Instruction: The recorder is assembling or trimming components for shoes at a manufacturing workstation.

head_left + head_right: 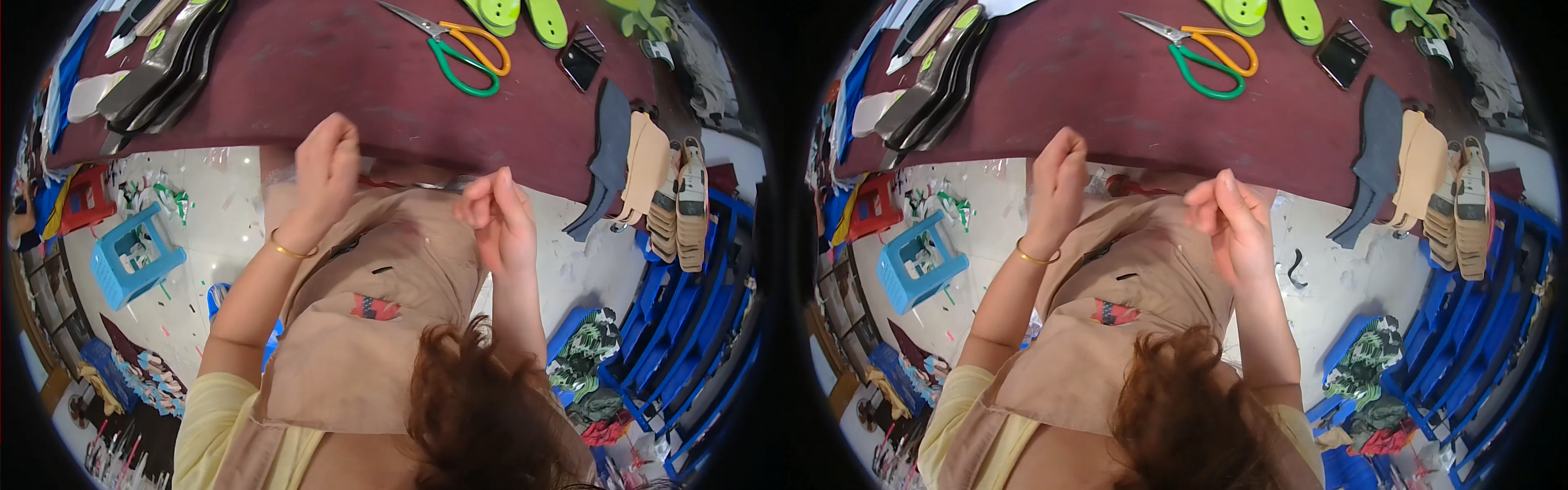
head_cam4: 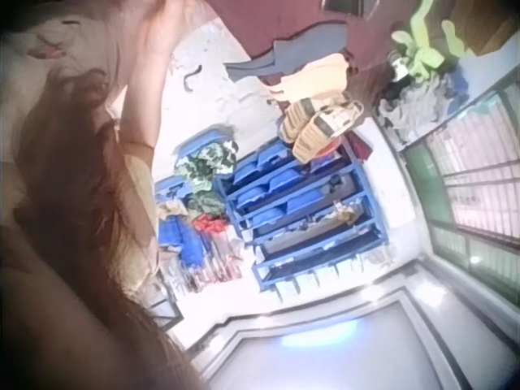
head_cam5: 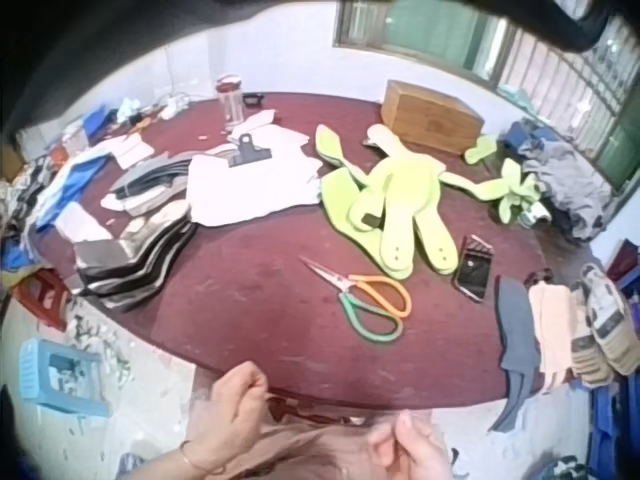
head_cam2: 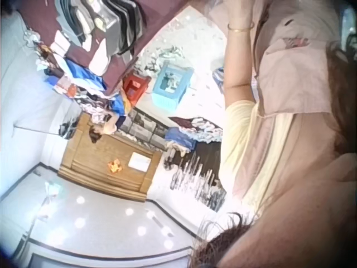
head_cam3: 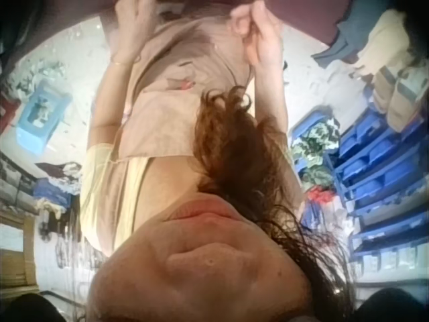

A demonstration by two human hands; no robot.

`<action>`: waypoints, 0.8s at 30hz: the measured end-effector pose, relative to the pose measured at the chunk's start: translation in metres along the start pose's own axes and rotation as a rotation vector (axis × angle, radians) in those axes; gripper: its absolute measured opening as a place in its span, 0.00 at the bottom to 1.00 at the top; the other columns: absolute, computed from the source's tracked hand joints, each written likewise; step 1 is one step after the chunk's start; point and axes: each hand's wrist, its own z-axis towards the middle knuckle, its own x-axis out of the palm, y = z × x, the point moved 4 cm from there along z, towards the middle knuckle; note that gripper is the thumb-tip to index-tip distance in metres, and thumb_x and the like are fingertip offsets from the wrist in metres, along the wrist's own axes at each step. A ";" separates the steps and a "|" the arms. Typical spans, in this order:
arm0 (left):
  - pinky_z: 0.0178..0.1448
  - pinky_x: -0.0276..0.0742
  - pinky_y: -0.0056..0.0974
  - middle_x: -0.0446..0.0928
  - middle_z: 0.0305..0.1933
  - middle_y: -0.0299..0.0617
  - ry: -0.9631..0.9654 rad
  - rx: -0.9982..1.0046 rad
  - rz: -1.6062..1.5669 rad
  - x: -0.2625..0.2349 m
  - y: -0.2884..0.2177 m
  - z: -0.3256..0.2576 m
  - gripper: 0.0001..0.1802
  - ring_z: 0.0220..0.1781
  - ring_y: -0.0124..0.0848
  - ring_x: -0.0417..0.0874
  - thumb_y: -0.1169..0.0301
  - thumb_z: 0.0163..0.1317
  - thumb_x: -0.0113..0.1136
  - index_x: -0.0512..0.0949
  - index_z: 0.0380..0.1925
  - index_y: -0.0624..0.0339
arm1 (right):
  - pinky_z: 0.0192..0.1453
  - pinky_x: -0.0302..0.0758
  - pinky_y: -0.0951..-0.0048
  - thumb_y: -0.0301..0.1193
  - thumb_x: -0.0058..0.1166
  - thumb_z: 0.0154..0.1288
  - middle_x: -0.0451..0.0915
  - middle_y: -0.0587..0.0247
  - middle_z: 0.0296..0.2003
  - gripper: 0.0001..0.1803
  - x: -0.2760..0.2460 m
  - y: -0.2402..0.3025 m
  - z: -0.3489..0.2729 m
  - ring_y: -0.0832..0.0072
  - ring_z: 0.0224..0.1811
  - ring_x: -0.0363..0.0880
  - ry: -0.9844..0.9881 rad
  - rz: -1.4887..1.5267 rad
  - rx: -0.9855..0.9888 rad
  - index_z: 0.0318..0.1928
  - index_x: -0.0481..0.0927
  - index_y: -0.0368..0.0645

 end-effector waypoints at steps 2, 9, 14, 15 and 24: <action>0.29 0.66 0.39 0.63 0.22 0.50 0.042 -0.043 0.102 -0.014 0.019 -0.011 0.04 0.23 0.40 0.67 0.77 0.57 0.44 0.66 0.26 0.66 | 0.33 0.67 0.78 0.37 0.48 0.71 0.77 0.67 0.27 0.13 -0.019 0.012 0.003 0.82 0.23 0.69 -0.093 -0.138 -0.045 0.37 0.76 0.38; 0.32 0.71 0.47 0.74 0.26 0.53 0.836 -0.079 0.972 -0.073 0.072 -0.087 0.08 0.30 0.50 0.77 0.70 0.58 0.58 0.74 0.26 0.65 | 0.28 0.65 0.75 0.31 0.46 0.71 0.64 0.70 0.20 0.15 -0.038 0.080 0.008 0.81 0.20 0.62 -0.031 0.007 -0.258 0.55 0.65 0.43; 0.35 0.73 0.43 0.77 0.28 0.47 0.711 0.019 0.186 -0.032 -0.014 -0.079 0.04 0.32 0.44 0.78 0.72 0.54 0.62 0.79 0.27 0.62 | 0.30 0.67 0.72 0.31 0.40 0.73 0.63 0.67 0.20 0.19 -0.009 0.056 0.013 0.77 0.21 0.63 0.153 0.071 -0.220 0.61 0.59 0.46; 0.36 0.72 0.42 0.76 0.28 0.46 0.653 -0.010 0.243 -0.026 -0.027 -0.068 0.05 0.33 0.42 0.78 0.73 0.53 0.62 0.79 0.30 0.61 | 0.30 0.68 0.72 0.31 0.40 0.72 0.64 0.67 0.21 0.19 -0.001 0.051 0.013 0.77 0.21 0.63 0.168 0.078 -0.211 0.61 0.59 0.46; 0.33 0.73 0.35 0.79 0.29 0.40 0.299 0.392 -0.061 0.049 -0.097 -0.015 0.08 0.29 0.35 0.78 0.78 0.52 0.63 0.80 0.34 0.60 | 0.38 0.70 0.76 0.29 0.40 0.73 0.71 0.61 0.26 0.20 0.026 0.049 0.000 0.79 0.28 0.70 0.050 -0.317 -0.393 0.61 0.55 0.41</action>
